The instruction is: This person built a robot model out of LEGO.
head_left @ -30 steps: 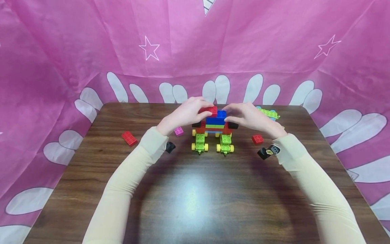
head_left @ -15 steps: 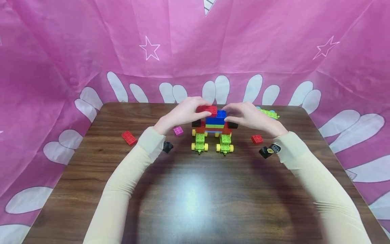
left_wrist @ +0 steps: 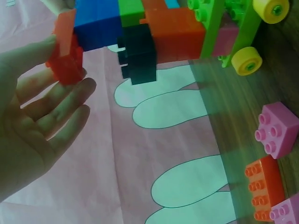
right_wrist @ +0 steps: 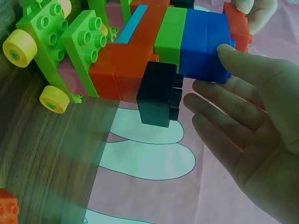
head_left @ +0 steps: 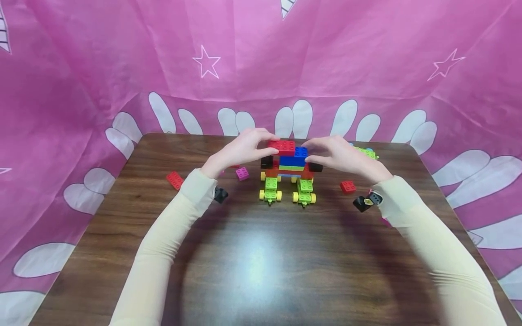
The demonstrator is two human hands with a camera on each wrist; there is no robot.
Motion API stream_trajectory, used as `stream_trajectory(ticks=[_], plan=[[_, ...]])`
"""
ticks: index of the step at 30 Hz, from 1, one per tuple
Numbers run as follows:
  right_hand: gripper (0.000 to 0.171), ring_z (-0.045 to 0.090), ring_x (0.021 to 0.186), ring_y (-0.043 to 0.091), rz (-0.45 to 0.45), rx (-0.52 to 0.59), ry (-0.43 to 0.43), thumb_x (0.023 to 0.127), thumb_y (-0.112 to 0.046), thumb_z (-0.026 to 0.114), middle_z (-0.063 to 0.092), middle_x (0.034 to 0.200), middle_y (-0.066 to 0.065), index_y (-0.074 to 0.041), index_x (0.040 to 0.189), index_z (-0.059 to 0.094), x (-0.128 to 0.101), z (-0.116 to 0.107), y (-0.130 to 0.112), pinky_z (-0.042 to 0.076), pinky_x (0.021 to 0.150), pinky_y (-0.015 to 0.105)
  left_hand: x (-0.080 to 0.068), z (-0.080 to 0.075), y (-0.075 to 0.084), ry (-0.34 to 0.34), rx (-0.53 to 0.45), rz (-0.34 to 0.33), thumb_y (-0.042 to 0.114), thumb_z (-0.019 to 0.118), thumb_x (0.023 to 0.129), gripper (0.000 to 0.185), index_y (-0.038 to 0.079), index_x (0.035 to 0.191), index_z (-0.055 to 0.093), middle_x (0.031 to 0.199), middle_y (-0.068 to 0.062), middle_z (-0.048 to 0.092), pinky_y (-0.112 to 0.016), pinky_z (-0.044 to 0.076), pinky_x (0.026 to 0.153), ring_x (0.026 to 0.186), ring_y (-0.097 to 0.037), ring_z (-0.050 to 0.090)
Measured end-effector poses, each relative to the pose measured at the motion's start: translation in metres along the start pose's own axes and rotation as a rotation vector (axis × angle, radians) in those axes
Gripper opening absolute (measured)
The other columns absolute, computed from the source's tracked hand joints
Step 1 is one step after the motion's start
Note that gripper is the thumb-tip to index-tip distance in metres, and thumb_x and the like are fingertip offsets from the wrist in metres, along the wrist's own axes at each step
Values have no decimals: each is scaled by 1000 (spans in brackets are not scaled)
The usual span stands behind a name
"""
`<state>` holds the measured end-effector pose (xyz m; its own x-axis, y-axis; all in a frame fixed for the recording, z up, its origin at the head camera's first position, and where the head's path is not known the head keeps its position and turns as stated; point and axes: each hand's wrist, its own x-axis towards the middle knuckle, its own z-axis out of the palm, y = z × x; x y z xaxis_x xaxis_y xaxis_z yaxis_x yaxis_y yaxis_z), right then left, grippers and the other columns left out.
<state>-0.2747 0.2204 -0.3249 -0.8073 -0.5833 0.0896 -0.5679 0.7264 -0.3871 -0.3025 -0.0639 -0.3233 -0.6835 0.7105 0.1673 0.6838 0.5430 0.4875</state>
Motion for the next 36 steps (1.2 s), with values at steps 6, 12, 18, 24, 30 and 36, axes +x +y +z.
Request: stream_trajectory(ticks=[6,12,18,24,30,36], plan=[[39,71,106,21,8,35,-1,92,-27,71,74,115,5,-12,128,65,-2,0,-2,58,91,42,-2,3,-2,14,-1,-9,34,64,96,44,10,134,63,125,-9,68,-36,49,102,114,-22,61],[39,71,105,19,3,50,0,93,-29,70,74,115,3,-13,128,64,-2,1,-1,59,90,41,-6,4,-4,62,-27,-31,33,67,94,43,8,129,65,127,-9,68,-39,47,107,119,-23,61],[39,72,104,19,4,52,12,92,-27,71,75,114,4,-13,128,65,-3,1,0,59,89,41,-6,4,-3,88,-29,-29,33,68,94,42,7,127,67,123,-10,70,-38,49,104,114,-23,63],[40,71,107,21,3,49,17,91,-26,72,74,116,6,-12,128,64,-4,1,-1,59,89,41,-10,6,-5,101,-24,-44,35,67,94,44,7,128,66,125,-9,70,-38,48,106,117,-22,62],[39,71,107,21,10,61,17,92,-26,71,74,115,5,-12,128,65,-5,1,0,59,90,42,-12,6,-8,112,-39,-56,36,68,93,45,7,128,66,123,-8,70,-37,49,105,116,-21,63],[40,71,107,20,12,63,20,92,-28,71,74,116,4,-13,129,64,-6,2,1,59,90,41,-17,-4,-25,68,-125,-97,41,68,92,55,11,137,57,135,-6,62,-41,45,111,126,-22,57]])
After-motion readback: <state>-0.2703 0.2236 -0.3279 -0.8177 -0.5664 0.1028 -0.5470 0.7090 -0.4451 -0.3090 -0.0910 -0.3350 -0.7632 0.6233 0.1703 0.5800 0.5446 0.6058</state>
